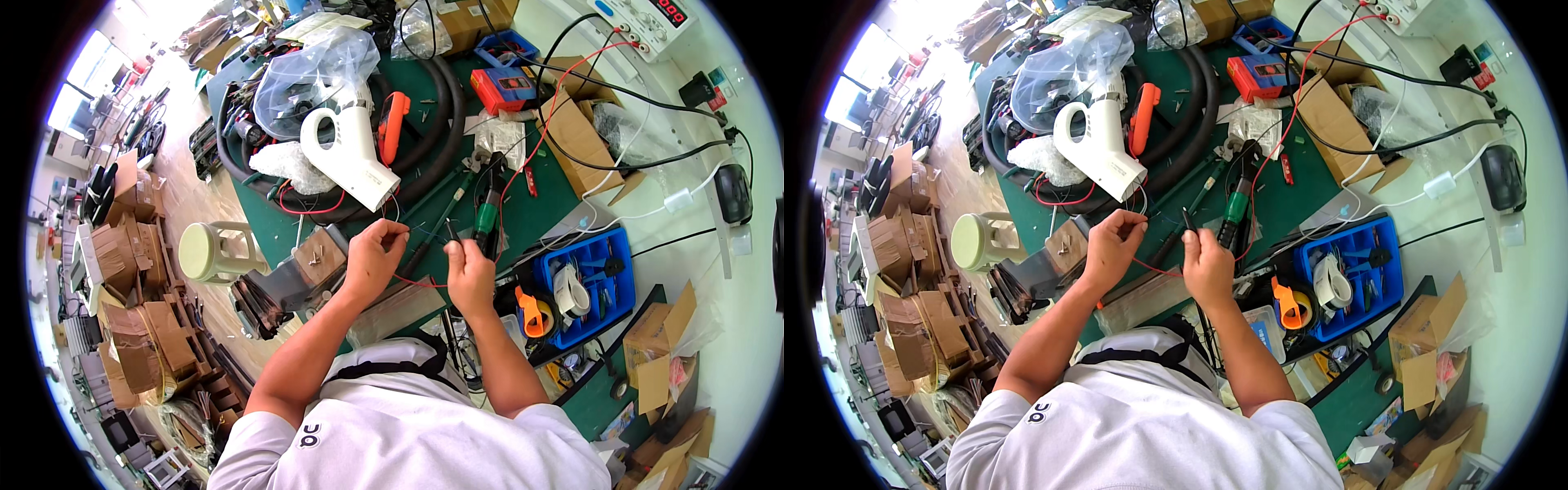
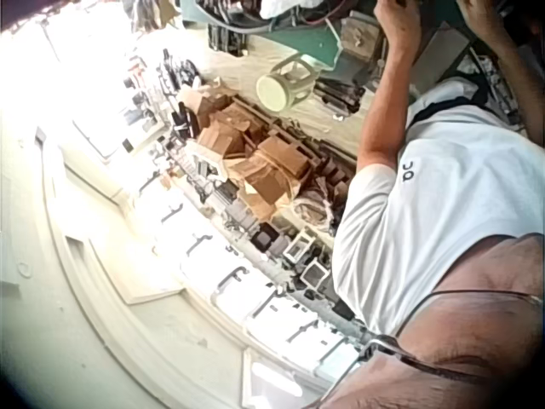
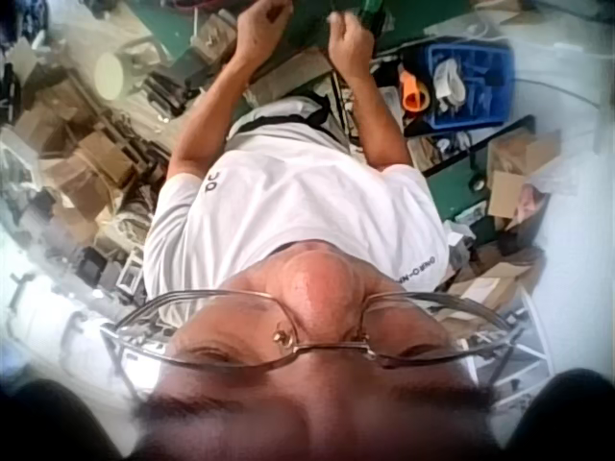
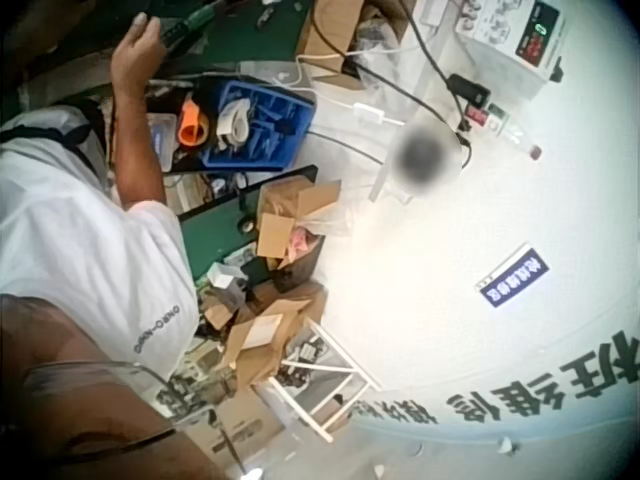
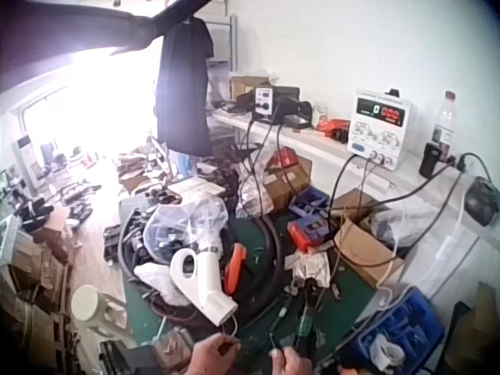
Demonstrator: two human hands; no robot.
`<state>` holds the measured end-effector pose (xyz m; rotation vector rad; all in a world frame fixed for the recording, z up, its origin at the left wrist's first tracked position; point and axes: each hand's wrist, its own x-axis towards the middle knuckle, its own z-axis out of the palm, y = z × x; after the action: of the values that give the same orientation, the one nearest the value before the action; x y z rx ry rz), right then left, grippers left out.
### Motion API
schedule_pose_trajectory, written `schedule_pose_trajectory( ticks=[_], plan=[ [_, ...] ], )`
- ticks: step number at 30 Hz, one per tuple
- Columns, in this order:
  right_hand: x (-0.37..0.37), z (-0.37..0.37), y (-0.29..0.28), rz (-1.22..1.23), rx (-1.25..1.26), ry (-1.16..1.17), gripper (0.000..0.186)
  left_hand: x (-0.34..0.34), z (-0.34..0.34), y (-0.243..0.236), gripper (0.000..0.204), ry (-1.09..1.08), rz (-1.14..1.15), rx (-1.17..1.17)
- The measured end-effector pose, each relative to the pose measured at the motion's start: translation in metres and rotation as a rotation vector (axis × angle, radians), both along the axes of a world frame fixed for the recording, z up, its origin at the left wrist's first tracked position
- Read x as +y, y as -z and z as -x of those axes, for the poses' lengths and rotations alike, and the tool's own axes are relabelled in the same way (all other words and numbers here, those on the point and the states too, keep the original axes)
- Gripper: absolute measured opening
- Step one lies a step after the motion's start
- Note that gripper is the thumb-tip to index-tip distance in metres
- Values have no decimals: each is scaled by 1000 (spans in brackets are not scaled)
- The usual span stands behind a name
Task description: The person handles a white plastic housing, uses a power screwdriver to tighten a screw, connects wires to a digital multimeter, and adjusts a benchtop power supply.
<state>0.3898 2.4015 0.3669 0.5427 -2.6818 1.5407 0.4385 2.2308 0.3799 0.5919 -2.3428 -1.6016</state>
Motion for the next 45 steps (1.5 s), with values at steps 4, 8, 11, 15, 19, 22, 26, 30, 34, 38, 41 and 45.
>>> schedule_pose_trajectory(
  ticks=[4, 8, 11, 15, 19, 22, 26, 30, 34, 38, 41, 45],
  plan=[
    [4, -8, -1, 12, -60, -38, 27, 0, 0, 2, 12, 3, 0, -33],
    [-6, -13, -11, 48, 3, -164, 27, 1, 0, 3, 12, 16, -15, -10],
    [-10, -11, -11, -59, -45, -129, 27, 0, -1, 1, 11, 13, -14, -16],
    [0, -6, 6, -3, -122, 11, 34, -2, -2, 5, 11, -1, -22, -25],
    [-1, -11, 1, 45, -118, -43, 31, -1, -2, 6, 12, 4, -20, -22],
    [-5, -15, -8, 94, -62, -126, 27, 1, -2, 6, 12, 11, -26, -35],
    [-5, -9, -2, -22, -99, -70, 27, 0, -4, 5, 12, 9, -20, -42],
    [3, -8, 5, 11, -139, 22, 27, -2, -4, 3, 11, 12, -17, -45],
    [-2, -16, -2, 77, -53, -120, 26, -2, -4, 7, 11, 19, -13, -30],
    [-7, -10, 11, 45, -83, -51, 27, 0, -4, 1, 11, 21, -24, -38],
    [0, -9, 11, 15, -149, 22, 29, -1, -4, -1, 11, 4, 7, -33],
    [1, -16, 0, 44, -205, 1, 29, -2, -4, 6, 11, -1, -27, -32]
  ],
)
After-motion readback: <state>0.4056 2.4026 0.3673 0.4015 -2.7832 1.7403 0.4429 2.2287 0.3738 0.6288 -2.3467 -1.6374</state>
